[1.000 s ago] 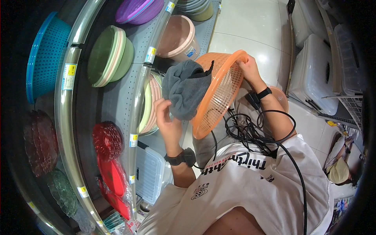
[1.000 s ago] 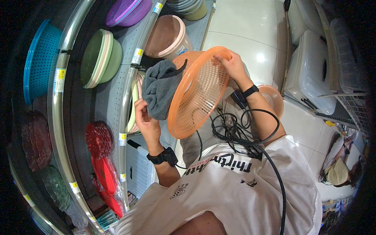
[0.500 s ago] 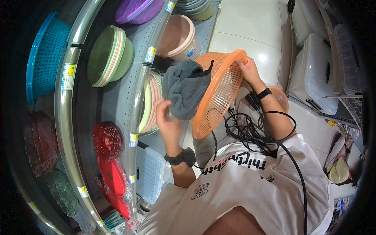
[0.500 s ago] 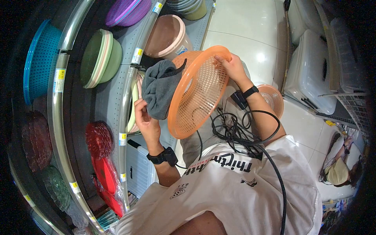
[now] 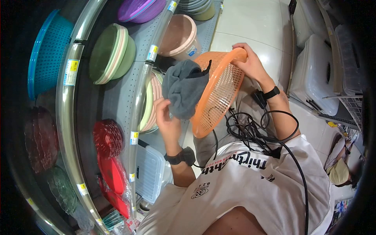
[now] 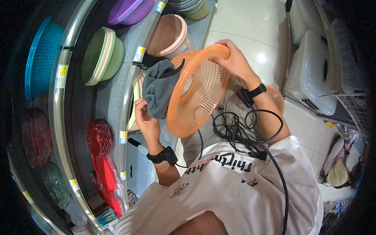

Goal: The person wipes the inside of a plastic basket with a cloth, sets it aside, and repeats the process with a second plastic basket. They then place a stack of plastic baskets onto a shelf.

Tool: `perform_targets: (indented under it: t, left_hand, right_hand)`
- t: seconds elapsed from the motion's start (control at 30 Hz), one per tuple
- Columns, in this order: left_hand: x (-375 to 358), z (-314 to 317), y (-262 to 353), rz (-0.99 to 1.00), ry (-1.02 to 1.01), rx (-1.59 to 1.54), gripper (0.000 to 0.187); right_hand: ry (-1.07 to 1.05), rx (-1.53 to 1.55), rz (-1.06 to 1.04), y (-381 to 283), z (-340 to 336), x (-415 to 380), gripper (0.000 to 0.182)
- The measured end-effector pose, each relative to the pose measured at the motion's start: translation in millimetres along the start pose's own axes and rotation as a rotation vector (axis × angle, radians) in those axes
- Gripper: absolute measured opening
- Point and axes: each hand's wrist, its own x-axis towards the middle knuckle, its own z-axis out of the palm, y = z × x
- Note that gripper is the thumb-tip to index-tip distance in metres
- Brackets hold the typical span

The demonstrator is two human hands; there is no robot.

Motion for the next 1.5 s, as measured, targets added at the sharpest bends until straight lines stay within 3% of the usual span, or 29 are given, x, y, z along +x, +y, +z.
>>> perform_targets:
  t: [0.03,0.07,0.13,0.17,0.23,0.37,0.43,0.53,0.73,0.83,1.5]
  left_hand:
    - [0,0,1,0.003,-0.003,-0.002,0.041]
    - [-1,1,1,0.004,-0.004,-0.002,0.041]
    - [0,2,2,0.007,0.002,0.013,0.04]
    - [0,3,2,0.008,0.001,0.012,0.04]
    - [1,4,3,0.013,0.008,0.019,0.039]
    - [2,3,3,-0.003,0.034,0.024,0.038]
    - [1,4,1,-0.026,0.028,-0.006,0.037]
    - [2,7,3,-0.02,0.027,-0.024,0.037]
    - [6,6,-1,0.036,-0.016,0.017,0.043]
    - [5,10,5,-0.001,0.003,-0.038,0.036]
    - [1,11,6,0.008,-0.013,-0.023,0.038]
  right_hand:
    - [0.054,-0.067,-0.139,-15,-2,2,0.053]
    - [0.055,-0.067,-0.139,-33,-7,5,0.053]
    - [0.018,-0.2,-0.442,-67,-16,10,0.054]
    - [0.02,-0.201,-0.442,-83,-17,12,0.054]
    - [-0.017,-0.179,-0.701,-103,-16,17,0.047]
    - [-0.18,-0.122,-0.596,-86,-5,16,0.036]
    - [-0.037,-0.117,-0.546,-60,1,18,0.026]
    - [0.009,-0.033,-0.428,-40,6,20,0.022]
    - [0.059,0.007,-0.375,-27,8,14,0.022]
    - [0.059,0.037,-0.358,-22,7,12,0.023]
    - [0.076,0.082,-0.318,-13,6,6,0.02]
